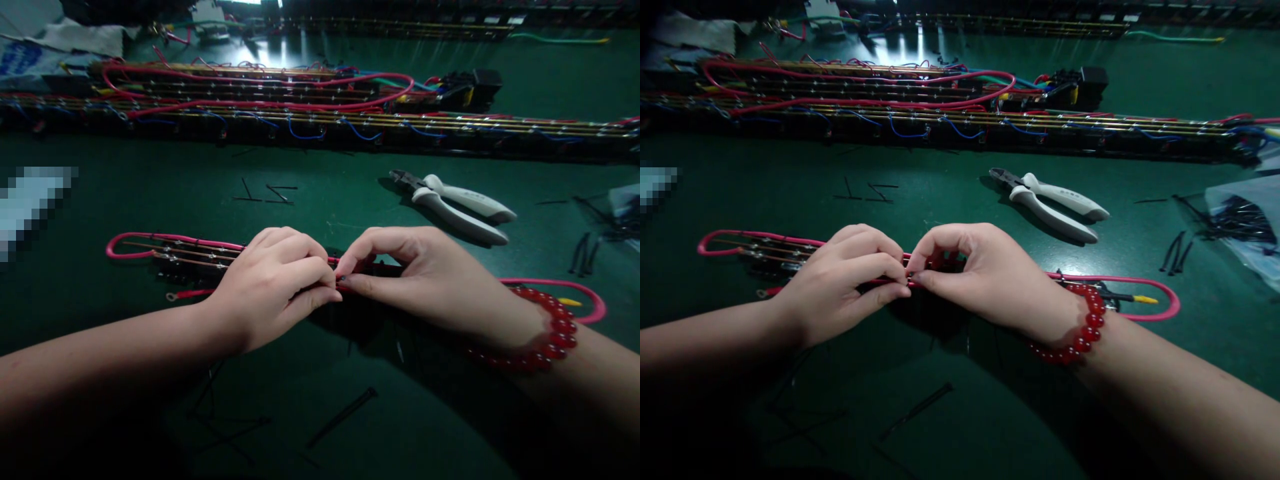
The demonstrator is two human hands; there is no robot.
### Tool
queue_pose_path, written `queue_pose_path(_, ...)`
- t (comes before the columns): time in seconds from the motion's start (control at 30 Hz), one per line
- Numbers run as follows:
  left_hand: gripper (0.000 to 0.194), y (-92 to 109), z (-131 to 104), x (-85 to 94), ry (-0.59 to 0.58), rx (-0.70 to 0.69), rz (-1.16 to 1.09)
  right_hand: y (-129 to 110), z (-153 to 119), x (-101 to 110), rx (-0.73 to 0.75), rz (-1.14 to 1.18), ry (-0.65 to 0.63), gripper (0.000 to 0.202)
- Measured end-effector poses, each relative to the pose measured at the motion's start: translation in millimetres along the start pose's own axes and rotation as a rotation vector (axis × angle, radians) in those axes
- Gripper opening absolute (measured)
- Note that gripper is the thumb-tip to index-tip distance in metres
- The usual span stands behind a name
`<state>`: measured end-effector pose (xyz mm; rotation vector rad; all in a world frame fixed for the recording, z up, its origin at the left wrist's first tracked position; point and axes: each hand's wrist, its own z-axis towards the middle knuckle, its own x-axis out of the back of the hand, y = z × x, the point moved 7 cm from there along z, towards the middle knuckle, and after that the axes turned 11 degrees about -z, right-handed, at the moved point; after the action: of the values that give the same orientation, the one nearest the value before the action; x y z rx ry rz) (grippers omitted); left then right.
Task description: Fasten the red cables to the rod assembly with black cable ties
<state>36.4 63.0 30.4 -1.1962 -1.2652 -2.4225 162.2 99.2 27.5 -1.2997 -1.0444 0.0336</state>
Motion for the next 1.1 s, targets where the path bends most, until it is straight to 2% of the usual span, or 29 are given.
queue_pose_path(0.37,0.014,-3.0,-1.1,1.7,0.024,0.007,-0.044,-3.8,-0.8,1.1,0.068,-0.103,0.026,0.006)
queue_pose_path(0.63,0.013,-2.7,-0.6,0.9,0.018,0.015,-0.041,-2.5,-1.0,0.7,0.065,-0.078,0.024,0.005)
queue_pose_path(1.1,0.016,-1.5,-0.8,1.0,0.045,-0.010,-0.004,-3.6,-1.7,0.2,0.084,-0.174,0.029,0.008)
